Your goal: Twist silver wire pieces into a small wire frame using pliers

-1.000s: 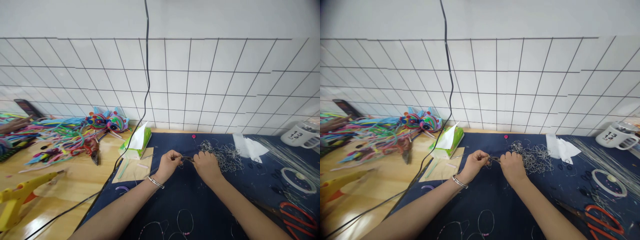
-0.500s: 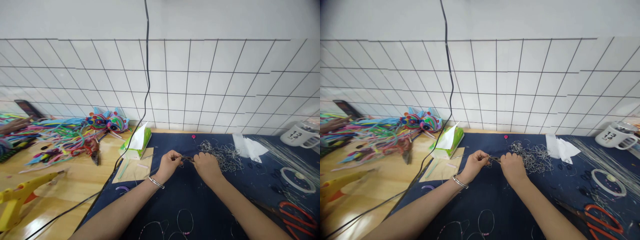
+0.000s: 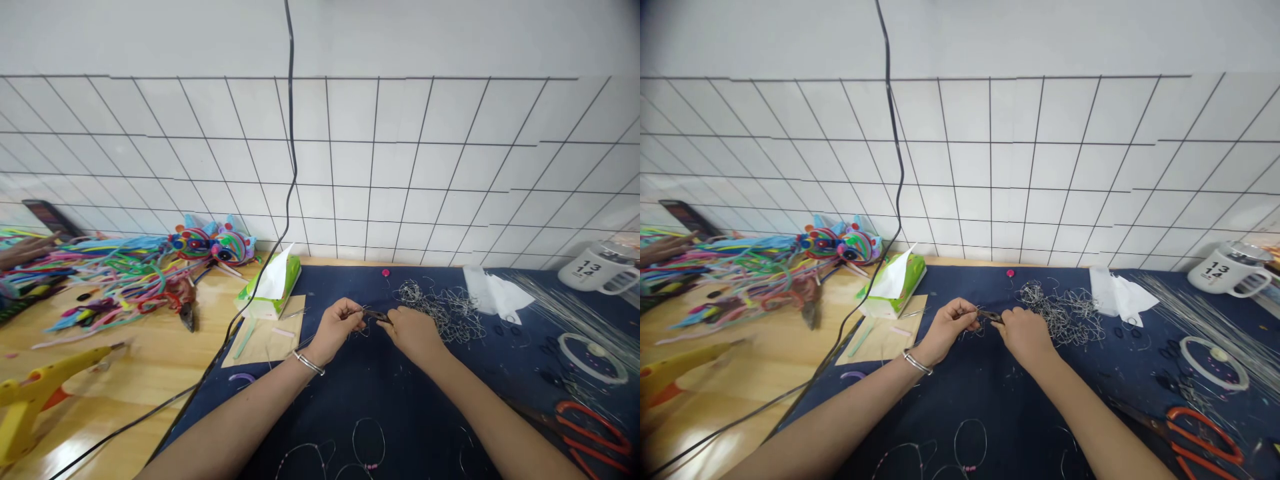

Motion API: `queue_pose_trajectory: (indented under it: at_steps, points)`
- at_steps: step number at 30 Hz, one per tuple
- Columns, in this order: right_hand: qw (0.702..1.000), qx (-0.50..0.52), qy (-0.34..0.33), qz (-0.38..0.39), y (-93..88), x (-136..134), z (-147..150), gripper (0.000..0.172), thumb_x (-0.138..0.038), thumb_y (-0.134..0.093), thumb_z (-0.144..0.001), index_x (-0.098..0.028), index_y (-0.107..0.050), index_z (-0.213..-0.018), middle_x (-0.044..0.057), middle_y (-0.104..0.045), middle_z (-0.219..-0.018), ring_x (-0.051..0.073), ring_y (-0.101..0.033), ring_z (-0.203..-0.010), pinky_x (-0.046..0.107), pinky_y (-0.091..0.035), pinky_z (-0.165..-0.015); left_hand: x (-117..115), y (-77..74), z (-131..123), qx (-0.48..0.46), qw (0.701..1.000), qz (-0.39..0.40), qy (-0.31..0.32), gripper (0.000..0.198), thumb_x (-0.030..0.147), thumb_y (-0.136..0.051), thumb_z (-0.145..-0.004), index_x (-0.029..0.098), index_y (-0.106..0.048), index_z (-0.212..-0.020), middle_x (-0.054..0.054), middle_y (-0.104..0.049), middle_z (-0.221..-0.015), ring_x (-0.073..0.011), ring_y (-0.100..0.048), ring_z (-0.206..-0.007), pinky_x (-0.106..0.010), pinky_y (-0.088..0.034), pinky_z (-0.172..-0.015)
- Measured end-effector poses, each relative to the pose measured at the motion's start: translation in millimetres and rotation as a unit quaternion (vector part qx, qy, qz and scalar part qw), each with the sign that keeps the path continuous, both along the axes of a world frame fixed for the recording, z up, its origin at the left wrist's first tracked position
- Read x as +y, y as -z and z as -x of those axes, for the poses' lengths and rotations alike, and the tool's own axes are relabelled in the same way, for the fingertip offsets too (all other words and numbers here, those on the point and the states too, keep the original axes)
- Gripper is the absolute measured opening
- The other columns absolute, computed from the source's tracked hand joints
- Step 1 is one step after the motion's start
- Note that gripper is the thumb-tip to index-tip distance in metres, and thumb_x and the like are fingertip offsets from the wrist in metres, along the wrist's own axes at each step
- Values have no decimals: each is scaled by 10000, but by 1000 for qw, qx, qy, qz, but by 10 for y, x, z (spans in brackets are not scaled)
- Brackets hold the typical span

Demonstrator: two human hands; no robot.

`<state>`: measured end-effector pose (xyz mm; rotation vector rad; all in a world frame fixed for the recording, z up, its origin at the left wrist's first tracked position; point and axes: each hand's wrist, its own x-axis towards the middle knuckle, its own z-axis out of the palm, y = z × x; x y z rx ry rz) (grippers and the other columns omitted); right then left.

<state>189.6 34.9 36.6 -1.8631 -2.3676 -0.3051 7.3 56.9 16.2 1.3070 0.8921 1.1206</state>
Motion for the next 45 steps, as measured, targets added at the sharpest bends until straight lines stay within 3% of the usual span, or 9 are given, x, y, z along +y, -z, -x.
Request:
queue_pose_trajectory:
  at_steps: [14,22,30,45]
  points:
    - [995,16,21,93,-28,19,30,482,-555,-205,-835,-208,-539,-812,34,-557,-759,144,-545,-668,236,-308,-546,28,27,-9,12,1000,-8,-22,162,282,-560,-740,136,-511,-791,7,-567,-608,-89,-548,-564,-204,-428,-569]
    - [999,16,-3,40,-24,14,16,425,-515,-252,-844,-200,-529,-776,30,-544,-734,145,-522,-675,245,-293,-554,54,48,-9,30,999,-21,-34,161,278,-564,-736,133,-519,-787,10,-559,-595,-80,-529,-547,-196,-419,-559]
    - [998,-22,-12,-61,-89,-25,51,255,-398,-419,-816,-180,-535,-753,57,-519,-734,176,-473,-731,301,-270,-646,60,57,-5,45,998,-29,-38,159,279,-566,-730,134,-530,-780,8,-562,-589,-81,-528,-538,-190,-409,-544]
    - [994,-37,-18,-105,-86,-37,47,224,-366,-456,-798,-172,-535,-720,58,-494,-711,171,-420,-705,300,-231,-638,72,66,15,125,987,-77,-58,144,284,-533,-751,148,-545,-795,2,-571,-614,-93,-533,-563,-198,-401,-554]
